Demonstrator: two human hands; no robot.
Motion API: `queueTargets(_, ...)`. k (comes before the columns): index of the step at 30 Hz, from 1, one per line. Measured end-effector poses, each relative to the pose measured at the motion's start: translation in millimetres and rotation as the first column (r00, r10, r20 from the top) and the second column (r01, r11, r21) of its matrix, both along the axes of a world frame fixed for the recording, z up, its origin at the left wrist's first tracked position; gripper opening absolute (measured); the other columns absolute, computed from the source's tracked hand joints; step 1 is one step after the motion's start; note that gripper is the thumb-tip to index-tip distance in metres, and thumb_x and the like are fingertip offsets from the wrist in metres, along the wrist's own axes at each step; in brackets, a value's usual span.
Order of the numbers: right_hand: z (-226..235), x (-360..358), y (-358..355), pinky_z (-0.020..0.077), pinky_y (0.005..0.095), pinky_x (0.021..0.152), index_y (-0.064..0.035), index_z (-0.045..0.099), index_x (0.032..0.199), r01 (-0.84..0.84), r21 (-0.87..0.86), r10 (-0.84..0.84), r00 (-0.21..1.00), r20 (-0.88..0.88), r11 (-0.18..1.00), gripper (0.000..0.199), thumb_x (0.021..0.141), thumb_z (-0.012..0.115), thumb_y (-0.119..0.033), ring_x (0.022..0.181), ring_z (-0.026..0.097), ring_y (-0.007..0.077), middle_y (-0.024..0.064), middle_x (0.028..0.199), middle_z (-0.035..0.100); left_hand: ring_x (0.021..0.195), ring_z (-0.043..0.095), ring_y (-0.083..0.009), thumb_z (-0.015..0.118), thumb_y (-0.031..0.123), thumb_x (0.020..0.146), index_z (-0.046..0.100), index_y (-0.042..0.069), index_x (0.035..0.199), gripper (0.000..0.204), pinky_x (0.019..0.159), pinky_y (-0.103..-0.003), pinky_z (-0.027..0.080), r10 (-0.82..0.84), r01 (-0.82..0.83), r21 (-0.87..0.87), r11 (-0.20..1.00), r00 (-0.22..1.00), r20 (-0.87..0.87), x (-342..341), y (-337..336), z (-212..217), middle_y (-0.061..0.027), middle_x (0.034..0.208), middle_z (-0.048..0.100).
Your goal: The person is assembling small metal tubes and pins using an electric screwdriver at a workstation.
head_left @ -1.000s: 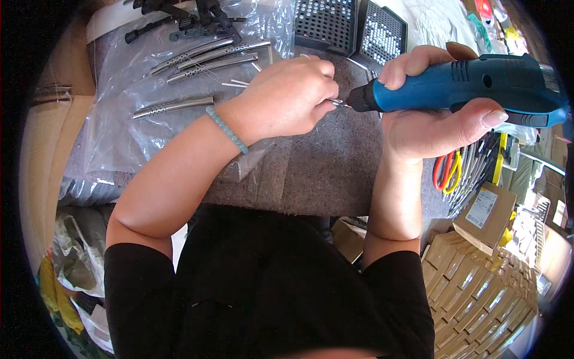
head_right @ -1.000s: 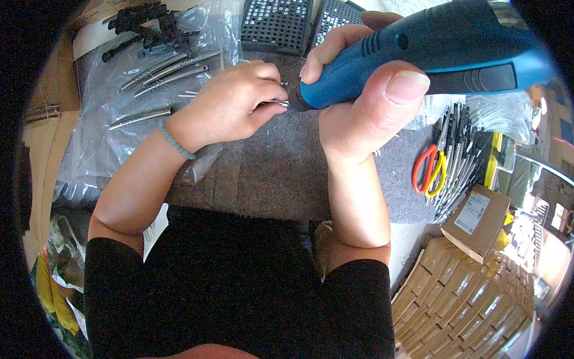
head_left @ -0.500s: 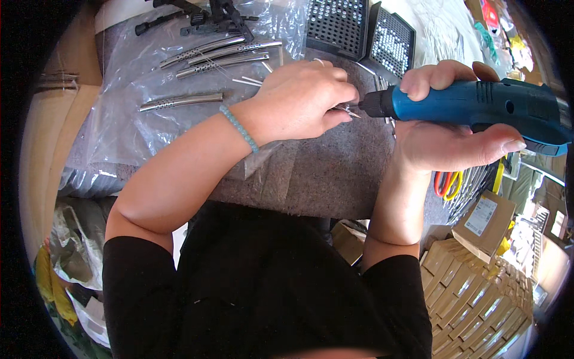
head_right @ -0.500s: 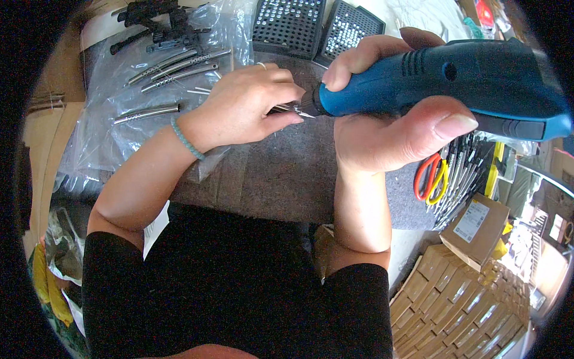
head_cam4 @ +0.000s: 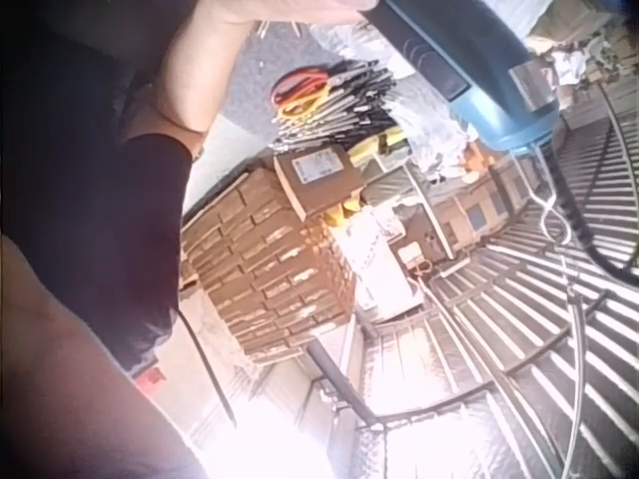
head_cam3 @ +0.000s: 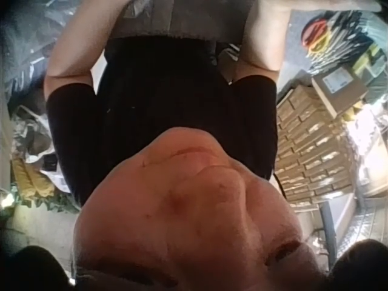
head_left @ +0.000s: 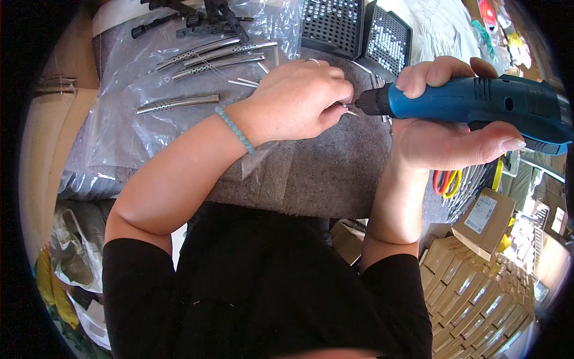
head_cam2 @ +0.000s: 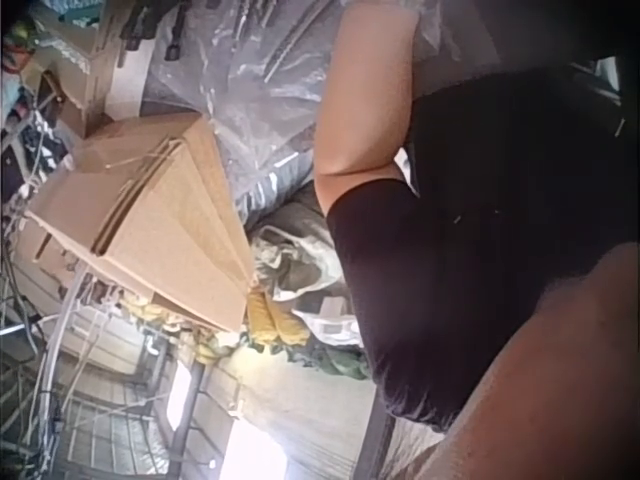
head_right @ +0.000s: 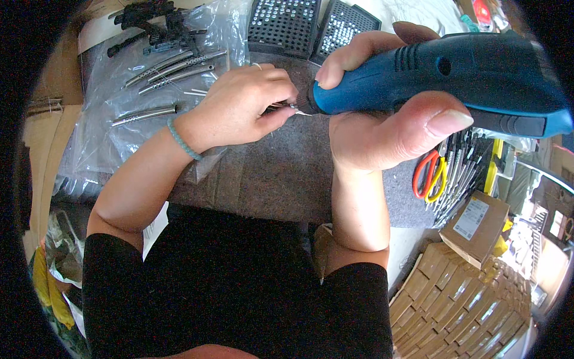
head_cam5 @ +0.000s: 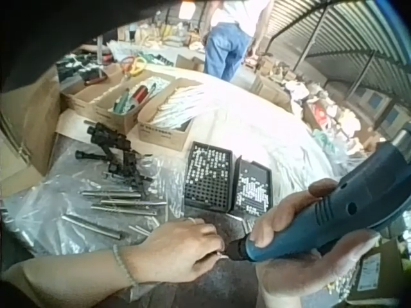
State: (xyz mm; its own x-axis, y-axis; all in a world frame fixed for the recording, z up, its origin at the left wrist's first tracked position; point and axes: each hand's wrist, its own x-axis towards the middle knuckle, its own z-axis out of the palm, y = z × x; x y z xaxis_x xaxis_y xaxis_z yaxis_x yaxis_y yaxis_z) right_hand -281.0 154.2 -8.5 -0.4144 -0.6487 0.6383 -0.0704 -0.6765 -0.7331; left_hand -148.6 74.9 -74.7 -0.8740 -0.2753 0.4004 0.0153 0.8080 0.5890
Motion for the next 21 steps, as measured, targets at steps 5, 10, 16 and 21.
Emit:
queueTargets(5,-2.0,1.1,-3.6,0.0441,0.0302,0.048,-0.0054,0.048,0.108,-0.051,-0.052,0.05,0.999,-0.013,0.997,0.083,0.073,0.037,-0.08,0.054,0.053,0.0197,0.0122,0.074,0.054,0.079,0.056,-0.0298,0.064,0.012,0.073,0.055,0.005,0.076,0.012,0.066,-0.039,0.045,0.001,-0.001,-0.005,1.0,1.0,-0.011,0.0,-0.6,-0.4,-0.008,0.08,0.056)
queueTargets(10,-1.6,0.0,-2.8,0.0439,0.0309,0.049,-0.005,0.048,0.108,-0.056,-0.029,0.055,0.998,-0.015,0.998,0.084,0.072,0.036,-0.08,0.054,0.053,0.0203,0.0127,0.075,0.054,0.078,0.056,-0.0304,0.064,0.013,0.072,0.055,0.005,0.076,0.013,0.065,-0.04,0.045,-0.006,0.005,-0.011,1.0,1.0,-0.025,-0.4,-1.5,-1.8,-0.0084,0.079,0.056)
queueTargets(16,-3.0,1.2,-1.2,0.0442,0.0313,0.05,-0.0046,0.047,0.109,-0.088,-0.034,0.09,0.995,0.053,0.996,0.086,0.071,0.036,-0.081,0.056,0.053,0.0206,0.0129,0.076,0.054,0.076,0.057,-0.0297,0.064,0.012,0.07,0.055,0.005,0.077,0.014,0.063,-0.04,0.046,-0.002,0.002,-0.005,1.0,0.999,-0.044,-0.5,-1.6,-1.4,-0.0086,0.077,0.056)
queueTargets(21,-1.4,6.4,0.5,0.0452,0.0315,0.051,-0.0051,0.045,0.111,-0.046,0.0,0.046,0.999,0.027,0.999,0.086,0.073,0.034,-0.081,0.056,0.054,0.0194,0.0118,0.076,0.055,0.076,0.057,-0.029,0.064,0.012,0.07,0.055,0.005,0.077,0.013,0.063,-0.039,0.046,-0.01,0.009,-0.026,1.0,0.999,-0.053,-1.2,-2.4,-4.0,-0.0084,0.076,0.056)
